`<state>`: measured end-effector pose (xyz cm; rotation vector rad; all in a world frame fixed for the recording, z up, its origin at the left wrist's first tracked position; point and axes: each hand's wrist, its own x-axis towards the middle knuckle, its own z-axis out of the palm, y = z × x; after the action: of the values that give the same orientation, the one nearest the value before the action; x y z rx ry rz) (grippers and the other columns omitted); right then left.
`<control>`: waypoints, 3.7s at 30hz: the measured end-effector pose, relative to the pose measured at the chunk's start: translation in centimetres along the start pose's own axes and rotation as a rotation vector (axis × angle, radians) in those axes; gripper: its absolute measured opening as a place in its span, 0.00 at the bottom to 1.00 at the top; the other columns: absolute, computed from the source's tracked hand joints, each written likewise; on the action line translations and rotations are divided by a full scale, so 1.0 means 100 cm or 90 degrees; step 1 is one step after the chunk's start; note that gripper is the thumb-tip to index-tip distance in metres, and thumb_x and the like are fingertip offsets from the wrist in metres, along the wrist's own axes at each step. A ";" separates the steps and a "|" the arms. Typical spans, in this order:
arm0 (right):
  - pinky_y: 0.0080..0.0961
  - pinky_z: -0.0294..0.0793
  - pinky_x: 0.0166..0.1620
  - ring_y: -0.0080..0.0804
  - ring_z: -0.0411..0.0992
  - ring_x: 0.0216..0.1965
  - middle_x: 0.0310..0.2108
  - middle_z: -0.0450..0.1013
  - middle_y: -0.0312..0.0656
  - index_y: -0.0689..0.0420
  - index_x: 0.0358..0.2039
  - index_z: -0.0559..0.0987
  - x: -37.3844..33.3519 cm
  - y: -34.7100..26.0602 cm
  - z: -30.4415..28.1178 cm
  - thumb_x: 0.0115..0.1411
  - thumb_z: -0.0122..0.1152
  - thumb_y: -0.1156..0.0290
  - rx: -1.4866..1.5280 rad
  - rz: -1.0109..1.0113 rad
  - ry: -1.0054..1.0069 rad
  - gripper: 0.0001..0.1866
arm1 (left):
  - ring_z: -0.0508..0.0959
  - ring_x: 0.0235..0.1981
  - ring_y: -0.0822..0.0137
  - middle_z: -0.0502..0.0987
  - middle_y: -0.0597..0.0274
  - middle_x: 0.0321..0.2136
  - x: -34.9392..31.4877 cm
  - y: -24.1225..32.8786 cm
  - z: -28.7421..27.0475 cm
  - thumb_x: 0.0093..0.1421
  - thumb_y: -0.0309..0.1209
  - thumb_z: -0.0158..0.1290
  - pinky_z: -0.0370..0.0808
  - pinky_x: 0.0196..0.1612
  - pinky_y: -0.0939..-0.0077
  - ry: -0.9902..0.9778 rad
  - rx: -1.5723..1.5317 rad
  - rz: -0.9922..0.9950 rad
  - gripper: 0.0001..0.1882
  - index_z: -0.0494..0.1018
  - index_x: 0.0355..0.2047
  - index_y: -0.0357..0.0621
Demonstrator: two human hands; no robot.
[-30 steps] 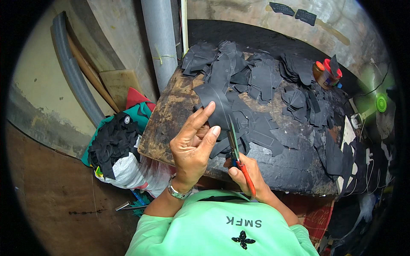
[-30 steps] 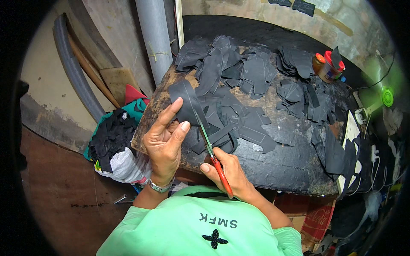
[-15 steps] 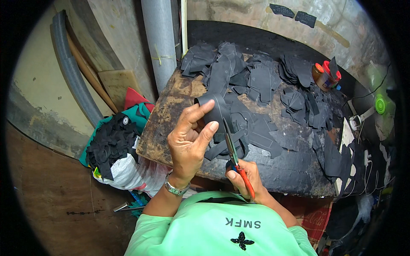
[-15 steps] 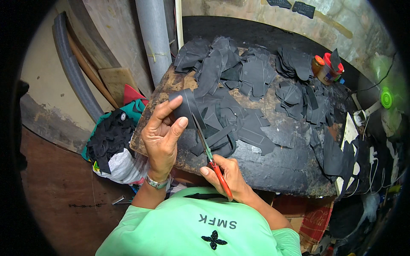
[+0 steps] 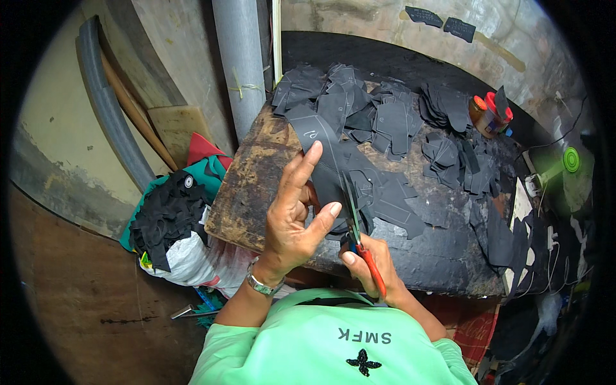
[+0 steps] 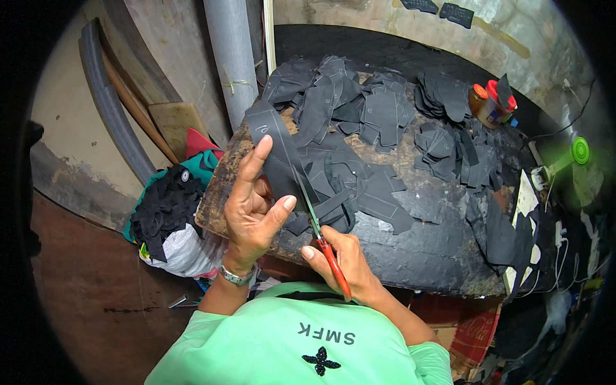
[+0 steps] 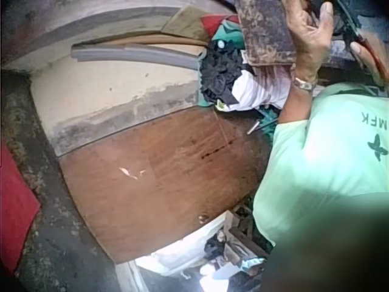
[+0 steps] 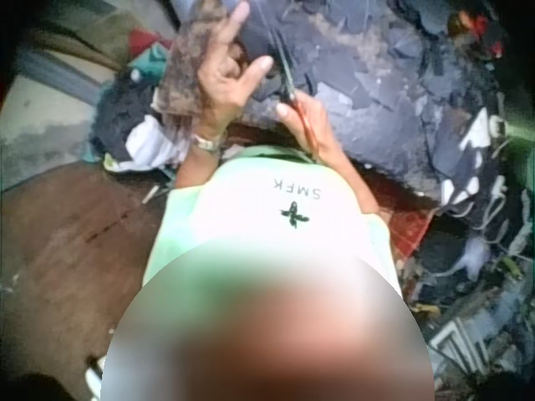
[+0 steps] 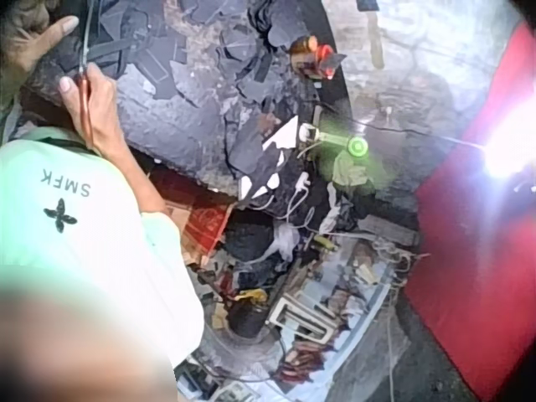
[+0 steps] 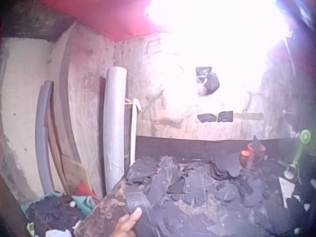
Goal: The person uses red-handled scissors to cut black rubber pieces along marked outlines on a workbench. The person repeatedly picks up pieces, cuts them, and places the finished parts on the table.
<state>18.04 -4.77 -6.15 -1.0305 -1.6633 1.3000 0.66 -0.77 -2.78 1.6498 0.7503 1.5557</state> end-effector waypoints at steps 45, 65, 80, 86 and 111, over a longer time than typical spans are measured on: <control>0.23 0.60 0.22 0.19 0.60 0.18 0.14 0.63 0.32 0.63 0.39 0.76 0.003 -0.005 -0.009 0.61 0.53 0.51 0.075 -0.030 -0.016 0.23 | 0.69 0.30 0.82 0.55 0.53 0.63 -0.011 0.002 0.007 0.53 0.14 0.54 0.70 0.31 0.87 -0.064 -0.009 0.007 0.38 0.55 0.65 0.37; 0.18 0.59 0.14 0.19 0.61 0.11 0.11 0.63 0.34 0.60 0.20 0.71 -0.004 -0.001 -0.002 0.61 0.52 0.46 0.188 0.041 0.016 0.27 | 0.72 0.45 0.73 0.55 0.53 0.63 -0.013 0.001 0.005 0.56 0.16 0.53 0.70 0.48 0.81 -0.090 -0.105 -0.049 0.36 0.55 0.64 0.36; 0.24 0.65 0.32 0.25 0.63 0.26 0.22 0.64 0.36 0.65 0.38 0.73 0.006 0.005 -0.009 0.63 0.42 0.40 0.185 -0.002 -0.049 0.33 | 0.68 0.54 0.68 0.66 0.56 0.52 -0.005 0.008 -0.014 0.57 0.17 0.51 0.64 0.57 0.75 -0.189 -0.096 -0.166 0.22 0.68 0.54 0.32; 0.26 0.65 0.31 0.28 0.64 0.24 0.18 0.62 0.37 0.65 0.32 0.74 0.000 0.004 -0.010 0.63 0.40 0.40 0.180 0.060 -0.042 0.34 | 0.68 0.55 0.67 0.67 0.54 0.52 -0.003 0.004 -0.013 0.57 0.16 0.49 0.62 0.59 0.73 -0.194 -0.104 -0.181 0.23 0.68 0.54 0.31; 0.18 0.58 0.12 0.22 0.59 0.08 0.09 0.61 0.35 0.63 0.19 0.73 -0.079 0.069 -0.086 0.59 0.50 0.54 0.210 0.112 0.410 0.23 | 0.71 0.41 0.76 0.74 0.61 0.50 0.069 -0.071 0.027 0.54 0.30 0.56 0.69 0.44 0.82 -0.564 0.026 -0.316 0.26 0.71 0.54 0.37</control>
<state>29.79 -7.95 -12.06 -1.2387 -0.8624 1.1349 4.47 8.51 -4.71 1.7699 0.6171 0.3824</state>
